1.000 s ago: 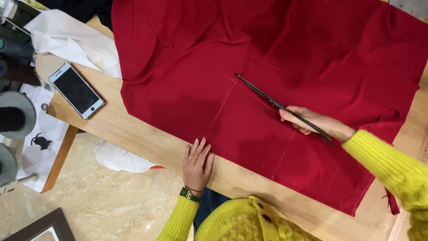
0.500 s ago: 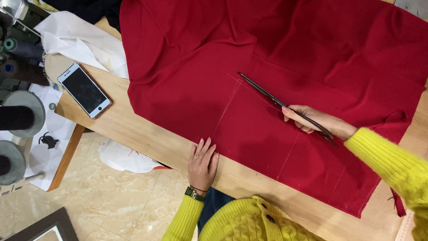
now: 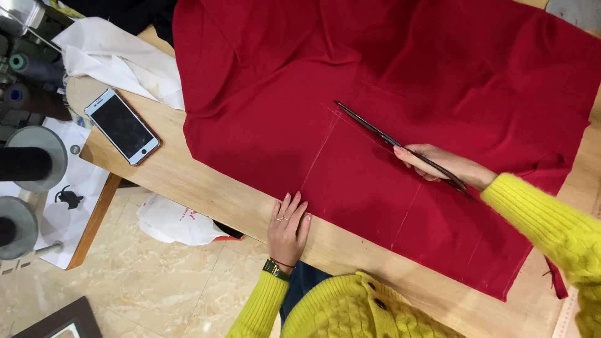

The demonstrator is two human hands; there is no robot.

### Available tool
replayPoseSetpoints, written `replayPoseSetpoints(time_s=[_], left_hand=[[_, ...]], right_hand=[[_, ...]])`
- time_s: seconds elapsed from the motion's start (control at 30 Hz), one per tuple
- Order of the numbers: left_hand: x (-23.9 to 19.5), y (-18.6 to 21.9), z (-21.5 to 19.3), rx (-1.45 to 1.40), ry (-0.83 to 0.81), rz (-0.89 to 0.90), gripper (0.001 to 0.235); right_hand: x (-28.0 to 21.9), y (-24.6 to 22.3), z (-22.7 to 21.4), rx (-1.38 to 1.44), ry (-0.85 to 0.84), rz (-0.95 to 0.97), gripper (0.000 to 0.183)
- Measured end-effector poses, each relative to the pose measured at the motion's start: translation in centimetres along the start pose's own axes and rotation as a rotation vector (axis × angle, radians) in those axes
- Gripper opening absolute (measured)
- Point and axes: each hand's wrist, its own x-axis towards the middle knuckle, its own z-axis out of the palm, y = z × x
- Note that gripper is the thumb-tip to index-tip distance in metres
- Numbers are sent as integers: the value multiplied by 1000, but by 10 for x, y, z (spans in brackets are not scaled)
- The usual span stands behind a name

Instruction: Cutting red fabric along a pattern line with scissors and then folding and smoothing the pieces to organize them on a wooden table.

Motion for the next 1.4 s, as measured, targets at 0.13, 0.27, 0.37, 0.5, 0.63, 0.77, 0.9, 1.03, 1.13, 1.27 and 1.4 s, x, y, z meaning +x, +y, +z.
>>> replayPoseSetpoints(time_s=[0.13, 0.27, 0.37, 0.5, 0.63, 0.77, 0.9, 1.03, 1.13, 1.27, 1.4], left_hand=[[-1, -1, 2, -17, 32, 5, 28], [0, -2, 0, -1, 79, 9, 27], [0, -3, 1, 24, 121, 20, 27], [-6, -5, 3, 101, 152, 14, 26], [-6, 3, -6, 112, 135, 61, 23], [-9, 1, -1, 93, 184, 59, 22], [-14, -1, -1, 76, 174, 45, 22], [-13, -4, 2, 72, 176, 55, 22], [-15, -2, -2, 18, 152, 23, 23], [-18, -10, -1, -77, 194, -19, 19], [-19, -23, -11, -465, 217, -166, 25]], right_hand=[[-7, 11, 1, -40, -13, -27, 70], [-42, 21, 26, 22, 84, -74, 65], [-79, 53, 62, -1, 119, -100, 60], [-166, 70, 137, 57, 159, 7, 71], [-232, 24, 181, 215, 3, -235, 74], [-252, 74, 231, 283, 1, -116, 69], [-246, 130, 284, 273, 124, -143, 63], [-256, 125, 310, 391, 16, -201, 76], [-277, 90, 325, 421, 142, 51, 65], [-274, 63, 349, 489, 228, 81, 57], [-236, 76, 378, 667, 227, 0, 78]])
